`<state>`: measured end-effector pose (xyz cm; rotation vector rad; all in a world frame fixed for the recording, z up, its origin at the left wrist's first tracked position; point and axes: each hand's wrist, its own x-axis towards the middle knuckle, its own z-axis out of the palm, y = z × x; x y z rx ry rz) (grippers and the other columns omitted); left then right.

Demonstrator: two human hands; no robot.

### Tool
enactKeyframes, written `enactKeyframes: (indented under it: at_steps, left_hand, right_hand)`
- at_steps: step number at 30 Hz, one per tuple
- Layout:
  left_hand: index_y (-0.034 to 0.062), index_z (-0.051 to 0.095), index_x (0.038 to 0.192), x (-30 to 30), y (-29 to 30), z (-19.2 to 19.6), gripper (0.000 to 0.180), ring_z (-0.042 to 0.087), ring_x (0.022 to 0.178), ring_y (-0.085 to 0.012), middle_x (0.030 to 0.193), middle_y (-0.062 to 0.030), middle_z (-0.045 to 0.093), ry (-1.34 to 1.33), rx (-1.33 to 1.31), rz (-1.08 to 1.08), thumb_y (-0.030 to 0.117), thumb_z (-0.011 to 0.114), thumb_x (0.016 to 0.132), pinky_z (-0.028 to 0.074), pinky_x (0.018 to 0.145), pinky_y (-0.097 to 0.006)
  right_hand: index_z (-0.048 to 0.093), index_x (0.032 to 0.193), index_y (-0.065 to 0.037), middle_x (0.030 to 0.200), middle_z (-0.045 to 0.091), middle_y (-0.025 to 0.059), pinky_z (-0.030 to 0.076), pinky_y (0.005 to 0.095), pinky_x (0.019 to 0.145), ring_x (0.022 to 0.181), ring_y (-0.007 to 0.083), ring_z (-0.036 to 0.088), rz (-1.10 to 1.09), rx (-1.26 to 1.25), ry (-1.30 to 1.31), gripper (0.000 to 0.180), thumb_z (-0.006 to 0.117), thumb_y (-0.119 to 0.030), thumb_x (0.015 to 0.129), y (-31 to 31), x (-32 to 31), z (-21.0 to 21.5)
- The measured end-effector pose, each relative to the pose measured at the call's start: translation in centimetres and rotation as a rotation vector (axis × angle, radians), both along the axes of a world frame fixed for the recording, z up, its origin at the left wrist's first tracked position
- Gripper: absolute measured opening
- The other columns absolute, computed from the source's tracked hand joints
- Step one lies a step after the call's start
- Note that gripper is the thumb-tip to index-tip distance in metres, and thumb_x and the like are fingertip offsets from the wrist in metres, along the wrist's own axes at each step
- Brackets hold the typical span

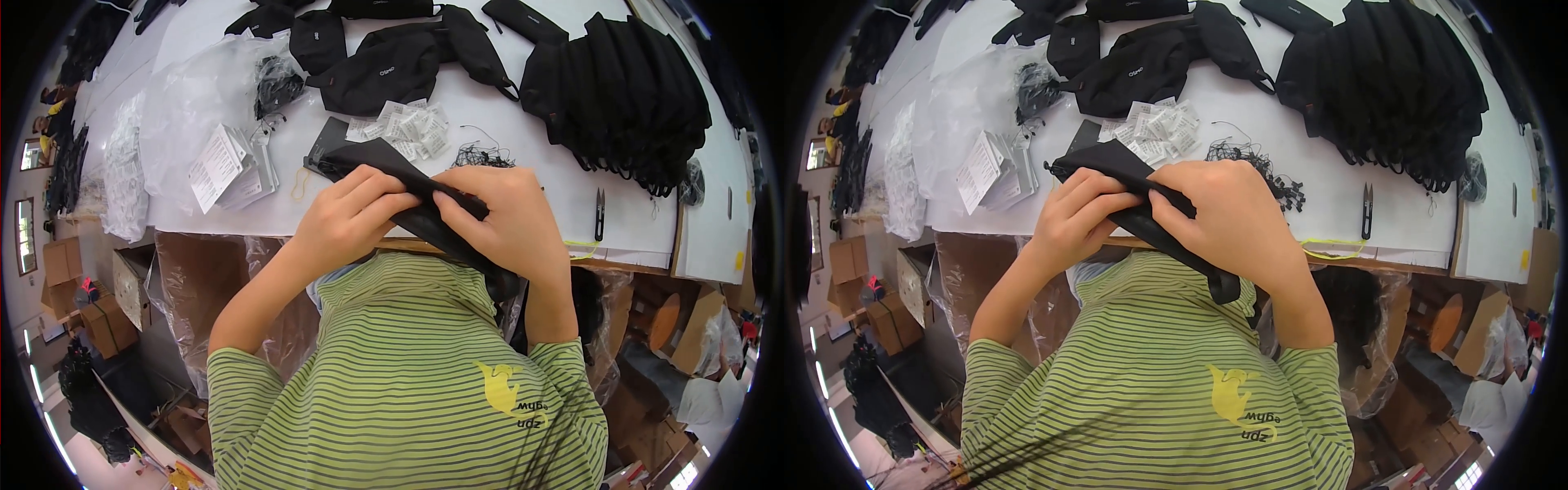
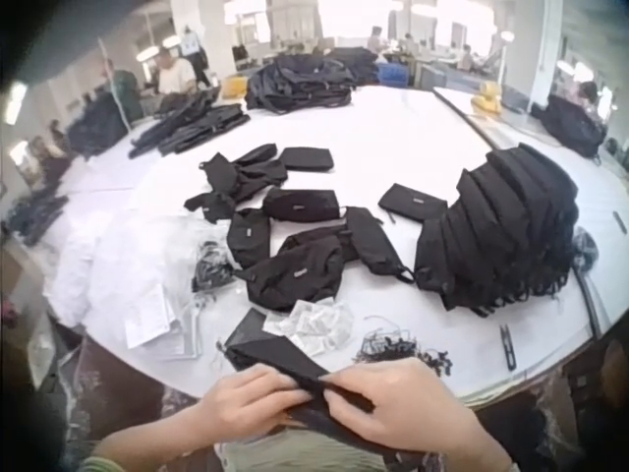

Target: The recorder is attaching labels and tags to small black zippered pouches at an assembly workstation.

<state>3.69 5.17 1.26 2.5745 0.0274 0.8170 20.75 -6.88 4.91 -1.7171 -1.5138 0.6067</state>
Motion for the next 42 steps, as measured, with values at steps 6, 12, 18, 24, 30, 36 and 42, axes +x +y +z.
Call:
enactKeyframes:
  at_steps: [6,12,18,24,30,36,42]
  left_hand:
    - [-0.0010,0.061,0.089,0.4,-0.7,-0.5,0.034,0.057,0.076,-0.0247,0.086,-0.0085,0.057,-0.011,-0.036,-0.005,-0.007,0.064,0.055,0.050,0.063,-0.032]
    - [-0.0015,0.059,0.086,0.6,-0.5,-0.1,0.033,0.059,0.079,-0.0261,0.088,-0.0105,0.059,0.015,-0.046,0.024,-0.009,0.063,0.054,0.050,0.065,-0.033]
    - [-0.0012,0.059,0.088,-0.4,0.6,1.2,0.023,0.062,0.092,-0.0291,0.110,-0.0142,0.062,0.064,-0.310,0.253,-0.006,0.068,0.067,0.052,0.071,-0.032]
    - [-0.0027,0.057,0.089,-1.2,1.3,-0.1,0.022,0.062,0.092,-0.0325,0.113,-0.0178,0.061,0.098,-0.384,0.355,-0.004,0.068,0.070,0.049,0.079,-0.032]
    - [-0.0027,0.057,0.090,-3.3,2.7,-0.2,0.023,0.062,0.087,-0.0315,0.091,-0.0157,0.063,0.213,-0.436,0.525,-0.008,0.063,0.068,0.047,0.079,-0.031]
    - [-0.0016,0.058,0.090,-5.1,2.7,-0.6,0.021,0.062,0.083,-0.0316,0.088,-0.0146,0.064,0.242,-0.332,0.545,-0.004,0.063,0.070,0.048,0.073,-0.033]
    - [0.0030,0.062,0.092,-5.1,1.0,-1.1,0.015,0.064,0.071,-0.0296,0.079,-0.0136,0.065,0.327,-0.426,0.563,0.006,0.066,0.077,0.048,0.064,-0.032]
  right_hand:
    - [0.066,0.090,0.001,0.073,0.065,0.0131,0.049,0.0275,0.055,0.060,0.0233,0.063,-0.014,-0.022,0.008,0.017,0.062,-0.010,0.078,-0.5,0.2,-0.9]
    - [0.065,0.096,0.002,0.084,0.067,0.0127,0.050,0.0272,0.064,0.070,0.0204,0.065,-0.009,-0.097,0.067,0.022,0.062,-0.010,0.078,-0.6,0.6,-1.1]
    - [0.038,0.136,-0.008,0.118,0.057,0.0111,0.041,0.0336,0.094,0.101,0.0193,0.057,0.072,-0.031,0.848,0.066,0.069,-0.022,0.079,-1.4,2.0,-5.3]
    - [0.057,0.112,-0.003,0.099,0.065,0.0067,0.043,0.0321,0.091,0.091,0.0153,0.060,0.010,-0.311,1.043,0.042,0.074,-0.011,0.074,-2.5,1.5,-6.9]
    - [0.062,0.101,-0.003,0.085,0.067,0.0020,0.045,0.0292,0.083,0.087,0.0150,0.061,0.179,-0.281,0.593,0.032,0.073,-0.015,0.073,-4.1,1.7,-8.8]
    - [0.062,0.074,0.000,0.065,0.060,-0.0010,0.041,0.0227,0.060,0.064,0.0054,0.052,-0.338,-0.421,0.502,0.017,0.075,-0.011,0.071,-6.4,5.2,-8.0]
    - [0.056,0.093,0.000,0.071,0.063,0.0076,0.044,0.0202,0.050,0.056,0.0112,0.058,-0.299,-0.238,0.960,0.019,0.068,-0.008,0.081,-8.2,9.0,-6.2]
